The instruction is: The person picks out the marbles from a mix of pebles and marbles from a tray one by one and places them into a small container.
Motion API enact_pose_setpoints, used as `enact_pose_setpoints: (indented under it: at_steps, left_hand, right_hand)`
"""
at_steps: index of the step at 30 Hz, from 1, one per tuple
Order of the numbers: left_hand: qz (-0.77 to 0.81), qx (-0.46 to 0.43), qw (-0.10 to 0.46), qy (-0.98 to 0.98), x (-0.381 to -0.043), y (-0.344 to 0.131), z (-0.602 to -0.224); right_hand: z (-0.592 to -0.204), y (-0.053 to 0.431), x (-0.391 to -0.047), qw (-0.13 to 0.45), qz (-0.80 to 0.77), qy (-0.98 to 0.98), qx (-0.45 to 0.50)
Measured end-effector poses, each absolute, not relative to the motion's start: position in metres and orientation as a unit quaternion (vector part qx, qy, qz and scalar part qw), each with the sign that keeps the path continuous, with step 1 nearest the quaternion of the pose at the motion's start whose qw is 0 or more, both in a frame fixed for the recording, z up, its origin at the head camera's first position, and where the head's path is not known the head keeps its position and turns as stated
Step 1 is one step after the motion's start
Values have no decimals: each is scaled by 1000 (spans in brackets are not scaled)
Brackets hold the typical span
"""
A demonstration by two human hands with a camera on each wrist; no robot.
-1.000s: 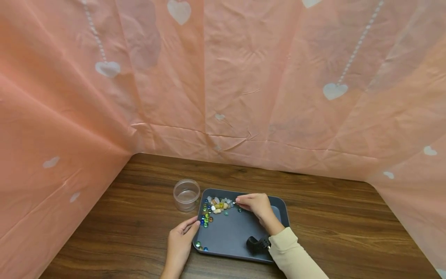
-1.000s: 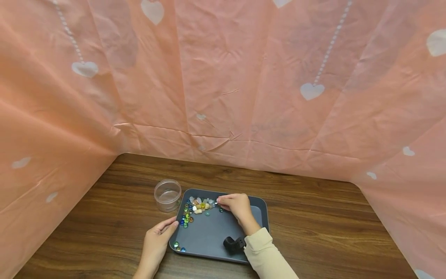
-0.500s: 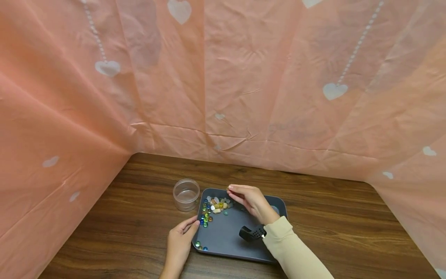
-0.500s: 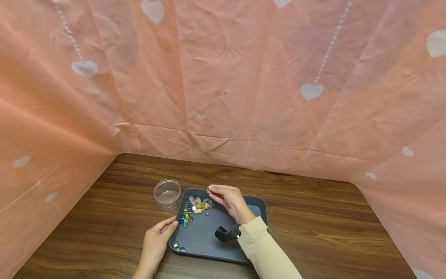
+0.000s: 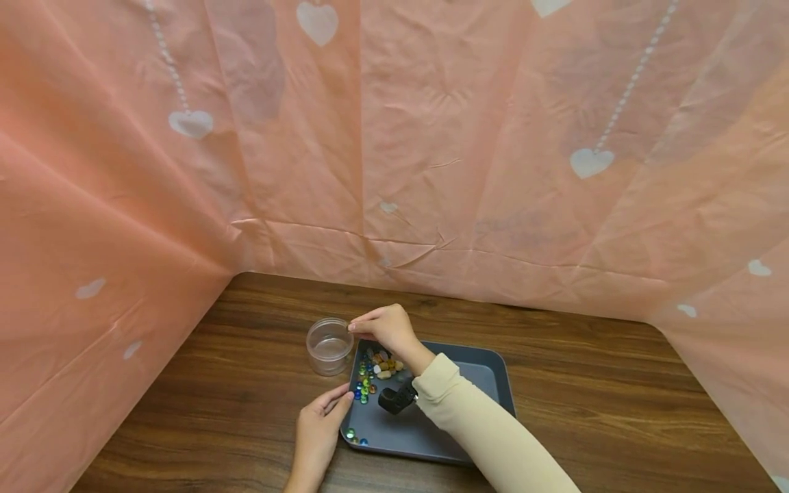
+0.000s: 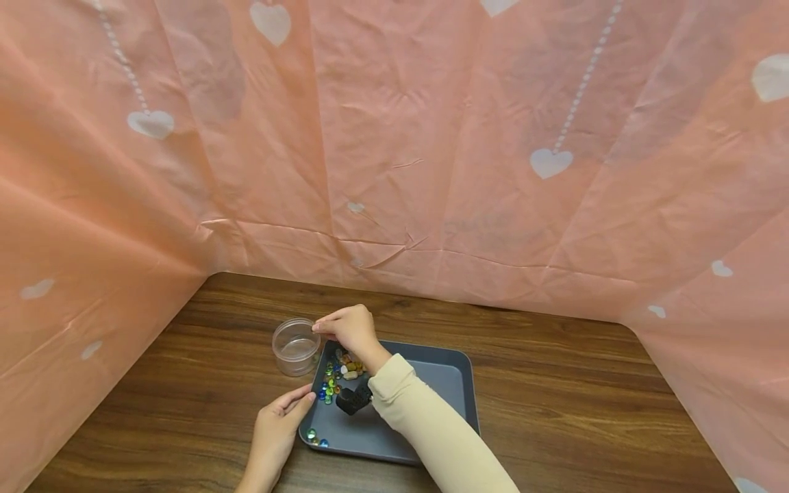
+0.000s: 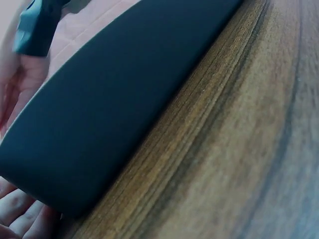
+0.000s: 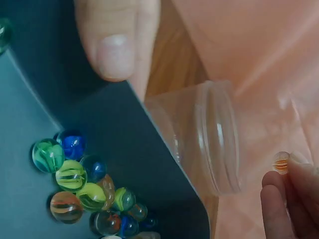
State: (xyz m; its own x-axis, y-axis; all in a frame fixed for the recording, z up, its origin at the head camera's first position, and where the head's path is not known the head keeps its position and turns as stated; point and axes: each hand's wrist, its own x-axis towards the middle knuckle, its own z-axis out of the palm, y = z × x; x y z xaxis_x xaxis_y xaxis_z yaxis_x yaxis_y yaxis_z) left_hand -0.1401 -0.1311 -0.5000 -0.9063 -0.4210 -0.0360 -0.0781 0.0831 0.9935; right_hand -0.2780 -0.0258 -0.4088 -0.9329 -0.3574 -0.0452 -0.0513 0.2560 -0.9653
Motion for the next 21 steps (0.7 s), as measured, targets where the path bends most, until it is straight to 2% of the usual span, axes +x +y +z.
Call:
enact_pose_setpoints:
  at_steps: [7,21]
  left_hand:
    - [-654,167,131,-726,-140,-131,-498]
    - [-660,166,124,-722,-141,-133,-501]
  right_hand:
    - [-403,-42,-279,34,-419,879,-225]
    - [-402,-58,-276,-9,-323,889,-324]
